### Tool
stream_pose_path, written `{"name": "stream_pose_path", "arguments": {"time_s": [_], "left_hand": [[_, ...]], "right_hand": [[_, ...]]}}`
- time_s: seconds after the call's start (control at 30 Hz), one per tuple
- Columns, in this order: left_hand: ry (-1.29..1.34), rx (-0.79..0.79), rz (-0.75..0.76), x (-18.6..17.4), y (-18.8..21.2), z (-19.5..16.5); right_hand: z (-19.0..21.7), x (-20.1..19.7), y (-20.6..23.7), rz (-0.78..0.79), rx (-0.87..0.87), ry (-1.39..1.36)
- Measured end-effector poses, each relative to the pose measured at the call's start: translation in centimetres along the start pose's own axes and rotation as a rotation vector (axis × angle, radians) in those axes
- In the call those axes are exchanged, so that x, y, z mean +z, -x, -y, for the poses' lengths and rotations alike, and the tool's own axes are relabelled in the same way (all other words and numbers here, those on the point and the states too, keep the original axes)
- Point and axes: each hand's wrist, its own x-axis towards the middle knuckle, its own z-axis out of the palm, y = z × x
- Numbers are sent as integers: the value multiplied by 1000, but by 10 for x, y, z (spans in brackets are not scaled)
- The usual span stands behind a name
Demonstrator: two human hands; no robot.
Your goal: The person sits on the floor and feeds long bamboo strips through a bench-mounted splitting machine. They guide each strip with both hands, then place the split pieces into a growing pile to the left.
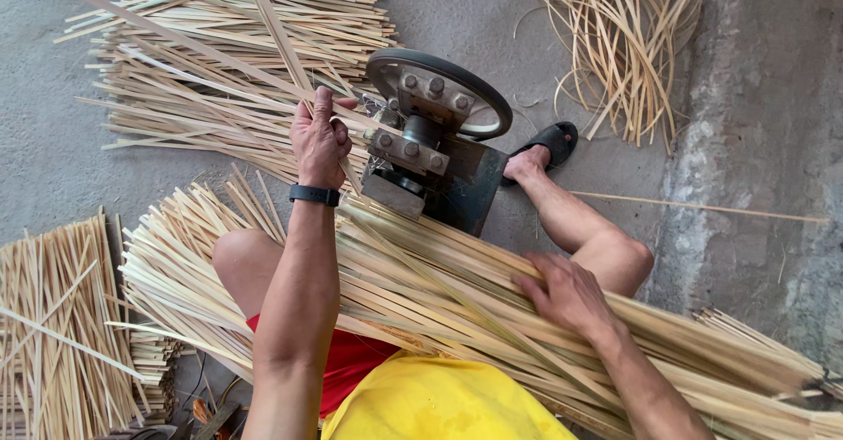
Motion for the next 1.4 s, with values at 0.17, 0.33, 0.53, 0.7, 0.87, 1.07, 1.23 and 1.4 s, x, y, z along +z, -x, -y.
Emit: {"name": "stream_pose_path", "arguments": {"time_s": [0.17,0.33,0.53,0.7,0.87,1.07,1.23,1.4], "left_hand": [[22,6,-43,-10,-7,-6],[14,1,-56,-11,-9,-7],[16,14,-98,-16,-15,-8],[158,98,-83,-23,-19,-16],[151,96,-55,-30,-14,-22],[-62,37,-93,-24,-4,-11],[-98,44,-66,-13,5,1],[-38,-20,-51,-10,2,5]], "right_hand": [[6,-18,12,-151,14,-93],[-3,-22,9,-383,-245,26],[-34,-14,19,-405,-237,41],[-79,-36,32,-445,-169,-213],[-111,-60,34,-546,79,-36],[-70,-30,-16,-498,-96,146],[-18,-10,-33,-585,-434,334],[-6,-2,-29,-276,-245,40]]}}
